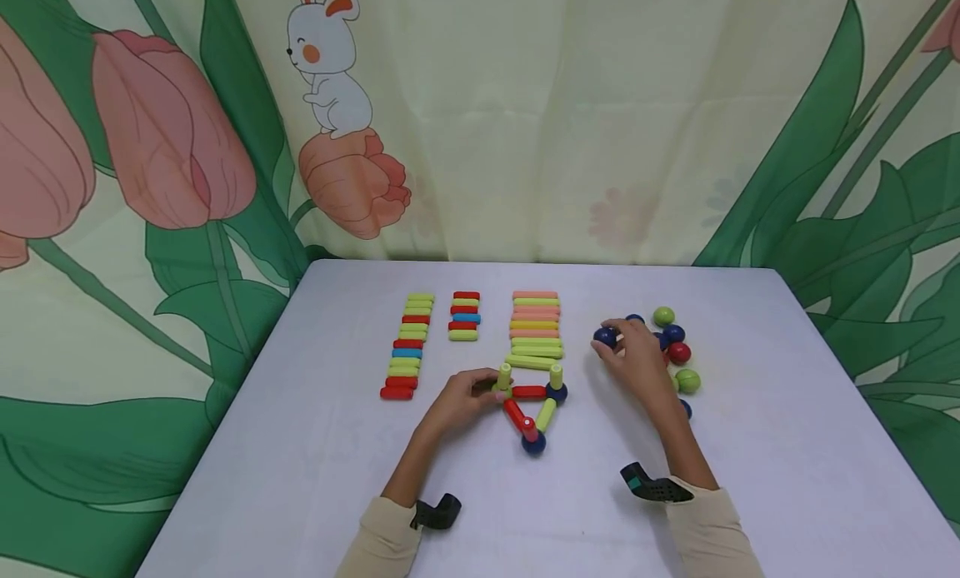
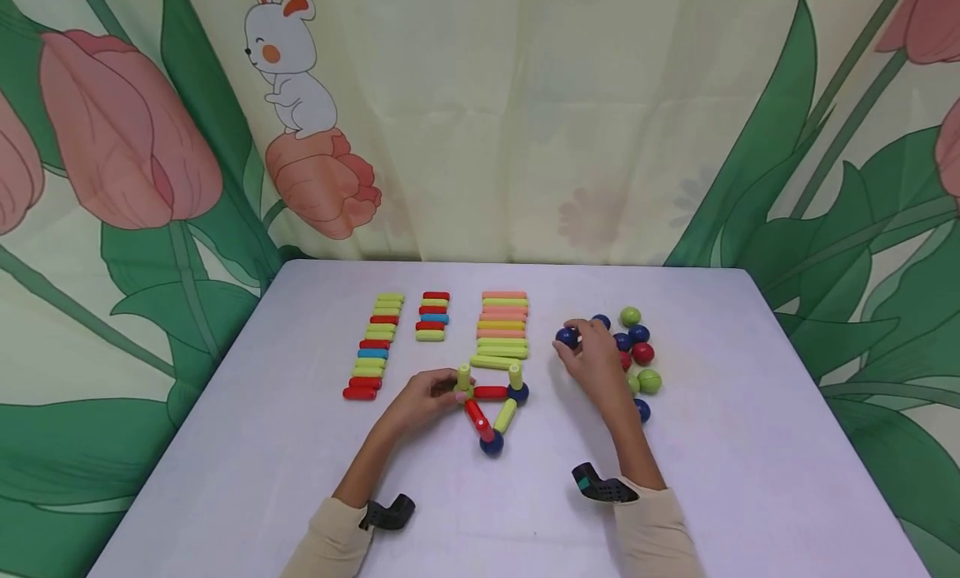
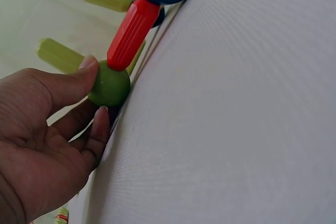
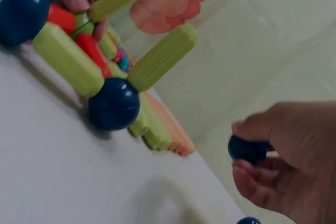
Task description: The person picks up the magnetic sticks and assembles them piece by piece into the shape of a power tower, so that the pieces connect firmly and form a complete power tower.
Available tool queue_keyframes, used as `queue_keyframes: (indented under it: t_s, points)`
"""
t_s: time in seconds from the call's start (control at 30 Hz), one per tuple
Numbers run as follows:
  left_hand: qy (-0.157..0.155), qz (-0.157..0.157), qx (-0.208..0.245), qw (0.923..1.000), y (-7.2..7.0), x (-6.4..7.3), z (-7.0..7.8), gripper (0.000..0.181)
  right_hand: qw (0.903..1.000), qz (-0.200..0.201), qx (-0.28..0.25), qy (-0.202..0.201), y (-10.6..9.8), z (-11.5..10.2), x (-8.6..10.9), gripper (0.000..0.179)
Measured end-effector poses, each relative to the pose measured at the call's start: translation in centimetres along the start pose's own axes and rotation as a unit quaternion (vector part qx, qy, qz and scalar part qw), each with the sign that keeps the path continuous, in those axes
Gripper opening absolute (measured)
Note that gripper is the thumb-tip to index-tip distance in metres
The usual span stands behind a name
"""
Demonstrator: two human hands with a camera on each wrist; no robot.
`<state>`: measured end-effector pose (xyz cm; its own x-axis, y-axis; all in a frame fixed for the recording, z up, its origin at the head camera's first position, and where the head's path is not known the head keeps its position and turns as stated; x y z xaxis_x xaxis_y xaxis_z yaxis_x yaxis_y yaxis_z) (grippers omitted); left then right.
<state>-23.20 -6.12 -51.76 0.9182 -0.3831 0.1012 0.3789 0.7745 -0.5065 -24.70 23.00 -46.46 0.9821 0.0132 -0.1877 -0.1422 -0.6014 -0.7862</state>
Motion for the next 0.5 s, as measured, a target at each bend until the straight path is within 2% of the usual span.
queue_keyframes:
  t_s: [0.03, 0.1, 0.17, 0.23, 0.27, 0.33, 0.5]
  points:
    - [-0.001, 0.0, -0.001, 1.0, 0.0, 0.0, 0.0, 0.035, 0.9987, -0.015, -0.048, -0.012, -0.1, -0.4, 0.0, 0.044]
    - [0.001, 0.001, -0.002, 1.0, 0.0, 0.0, 0.0, 0.034, 0.9873, -0.055, -0.145, -0.034, -0.4, -1.2, 0.0, 0.044]
    - [0.002, 0.0, -0.003, 1.0, 0.0, 0.1, 0.1, 0.033, 0.968, -0.101, -0.224, -0.051, -0.4, -1.9, 0.2, 0.043]
    - [0.004, 0.0, -0.003, 1.0, -0.1, 0.2, 0.2, 0.032, 0.9508, -0.139, -0.269, -0.066, -0.3, -2.5, 0.3, 0.042]
    - [0.005, 0.0, -0.002, 1.0, -0.1, 0.2, 0.3, 0.031, 0.9455, -0.153, -0.277, -0.077, -0.2, -2.7, 0.4, 0.041]
    - [0.005, -0.002, 0.002, 1.0, -0.1, 0.3, 0.4, 0.031, 0.9413, -0.17, -0.275, -0.096, 0.1, -2.9, 0.5, 0.039]
    - [0.0, 0.0, 0.015, 0.9999, 0.0, 0.3, 0.5, 0.031, 0.9453, -0.177, -0.247, -0.119, 0.8, -3.1, 0.6, 0.038]
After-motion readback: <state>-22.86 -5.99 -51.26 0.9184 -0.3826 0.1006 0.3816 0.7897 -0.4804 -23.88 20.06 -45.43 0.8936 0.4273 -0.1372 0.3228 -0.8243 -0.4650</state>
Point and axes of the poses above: each hand's wrist, its own x-axis away from the middle knuckle, its own y-axis out of the palm, z = x × y, the point moved 2 cm from there along -x, towards the middle knuckle
